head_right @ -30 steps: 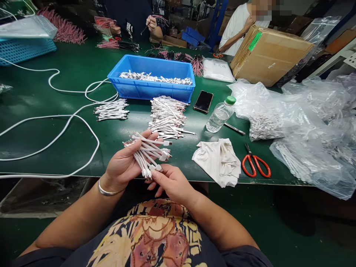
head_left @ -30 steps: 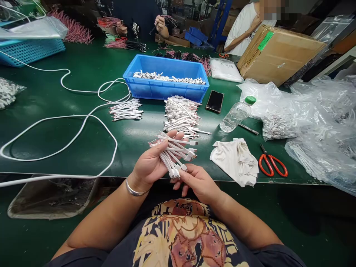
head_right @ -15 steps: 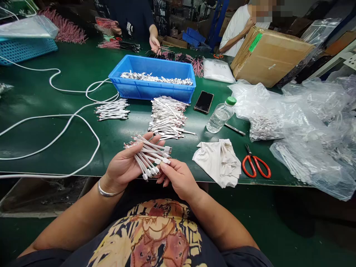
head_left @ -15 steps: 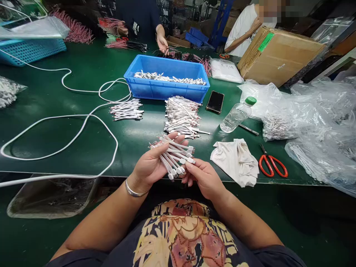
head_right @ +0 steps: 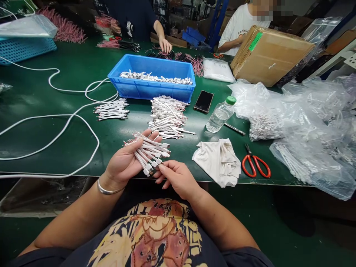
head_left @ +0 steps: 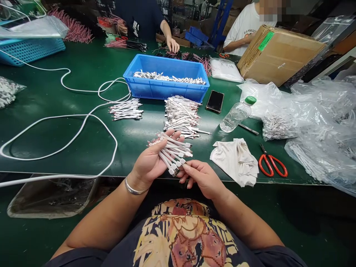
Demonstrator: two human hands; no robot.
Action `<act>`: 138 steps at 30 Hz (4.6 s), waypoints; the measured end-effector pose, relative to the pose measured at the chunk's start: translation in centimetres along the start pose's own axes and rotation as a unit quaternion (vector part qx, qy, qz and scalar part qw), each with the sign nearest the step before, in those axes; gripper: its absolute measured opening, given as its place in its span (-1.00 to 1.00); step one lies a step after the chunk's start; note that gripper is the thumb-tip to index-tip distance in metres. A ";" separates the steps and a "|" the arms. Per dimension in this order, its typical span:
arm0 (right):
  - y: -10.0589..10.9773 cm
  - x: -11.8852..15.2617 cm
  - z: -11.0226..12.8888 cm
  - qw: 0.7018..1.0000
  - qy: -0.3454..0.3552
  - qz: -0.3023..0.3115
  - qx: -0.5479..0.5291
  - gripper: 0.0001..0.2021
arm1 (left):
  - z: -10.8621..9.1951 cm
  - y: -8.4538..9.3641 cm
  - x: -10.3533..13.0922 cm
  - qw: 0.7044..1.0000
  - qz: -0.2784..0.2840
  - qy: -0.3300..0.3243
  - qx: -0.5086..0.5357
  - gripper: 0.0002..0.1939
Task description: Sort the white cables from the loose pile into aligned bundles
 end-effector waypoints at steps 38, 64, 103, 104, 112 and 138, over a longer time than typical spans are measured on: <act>0.2 -0.6 0.0 0.999 0.014 -0.026 -0.027 -0.72 | 0.3 -0.3 0.0 1.000 0.006 -0.008 0.000 -0.62; 0.1 -0.7 0.1 1.000 0.000 0.022 -0.001 -0.73 | -0.1 -0.2 -0.3 1.000 -0.008 -0.005 0.001 -0.59; -1.8 -0.6 -0.7 0.993 -0.050 0.065 -0.085 -0.69 | 0.4 -0.5 -0.8 0.999 0.033 0.008 0.010 -0.71; -2.0 -0.6 -0.7 0.991 -0.059 0.065 -0.098 -0.69 | 0.4 -0.5 -0.9 0.999 0.031 0.008 0.007 -0.72; -2.5 -0.8 -1.2 0.974 -0.100 0.075 -0.192 -0.75 | 0.8 -0.2 -1.3 1.000 -0.003 0.009 -0.002 -0.74; -3.3 -0.7 -1.1 0.991 -0.053 0.023 -0.116 -0.69 | 0.8 -0.4 -1.3 1.000 0.006 0.027 0.010 -0.74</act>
Point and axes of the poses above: each hand's wrist, its own x-axis away from the middle knuckle, its own y-axis out of the back of the hand, z = x × y, the point moved 1 cm from there along -x, towards the middle knuckle, and after that the axes turned 1 degree about y, right-handed, at the moved point
